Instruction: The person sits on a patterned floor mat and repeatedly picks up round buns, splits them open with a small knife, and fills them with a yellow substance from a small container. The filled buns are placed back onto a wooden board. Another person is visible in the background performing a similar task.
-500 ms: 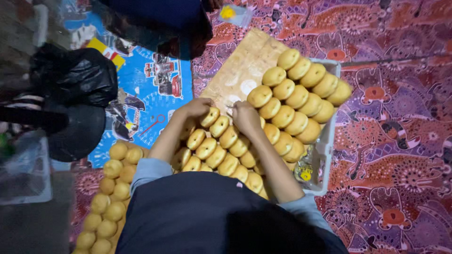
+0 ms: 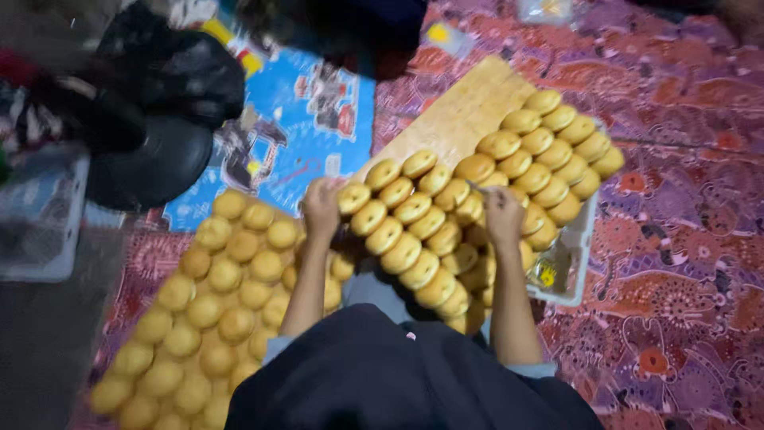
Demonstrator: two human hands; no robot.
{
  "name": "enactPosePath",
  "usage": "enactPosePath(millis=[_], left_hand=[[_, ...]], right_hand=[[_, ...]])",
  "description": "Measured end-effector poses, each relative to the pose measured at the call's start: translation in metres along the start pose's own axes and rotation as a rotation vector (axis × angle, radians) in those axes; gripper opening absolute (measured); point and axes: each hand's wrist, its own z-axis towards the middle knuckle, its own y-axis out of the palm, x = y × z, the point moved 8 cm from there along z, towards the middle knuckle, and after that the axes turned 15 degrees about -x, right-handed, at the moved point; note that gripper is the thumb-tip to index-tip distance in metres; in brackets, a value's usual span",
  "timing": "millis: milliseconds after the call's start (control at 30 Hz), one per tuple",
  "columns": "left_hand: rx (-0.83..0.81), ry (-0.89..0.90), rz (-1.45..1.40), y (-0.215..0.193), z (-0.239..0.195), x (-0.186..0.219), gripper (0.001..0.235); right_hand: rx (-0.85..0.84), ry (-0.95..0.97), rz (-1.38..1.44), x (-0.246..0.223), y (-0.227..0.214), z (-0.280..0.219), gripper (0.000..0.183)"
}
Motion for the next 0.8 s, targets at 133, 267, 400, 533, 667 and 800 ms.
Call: enactPosePath(millis=[133,267,400,533,667,800], left_hand=[[0.065,-0.532,0.2,-0.064,-0.153,-0.081,0.037],[-0.115,-0.628,0.496,-0.04,-0.203,-0.104,0.036],[0.27,-0.272,0.18,-0.032,-0.165,-0.072,0.015],[0.183,0.07,0.023,0.024,-0.011,-0.002,0.025],[-0.537,0.312,0.117,0.151,0.133,0.056,0.048],[-1.372,0.155,0.18,0.254,0.17,0.042,0.092]], right_hand=[[0.146,-0.175,0.188,0.03,0.005,-0.078,0.023],[0.008,-0.05,0.349,0.047,0.029,-0.058,0.023],[0.048,-0.488,-0.277,-0.026,0.057,0.02,0.026],[-0.228,-0.375,-0.41,-0.045,0.095,0.089,0.075],[-0.502,-0.349,-0.512,-0.055,0.126,0.103,0.072],[-0.591,-0.217,-0.533,-0.051,0.117,0.108,0.083]])
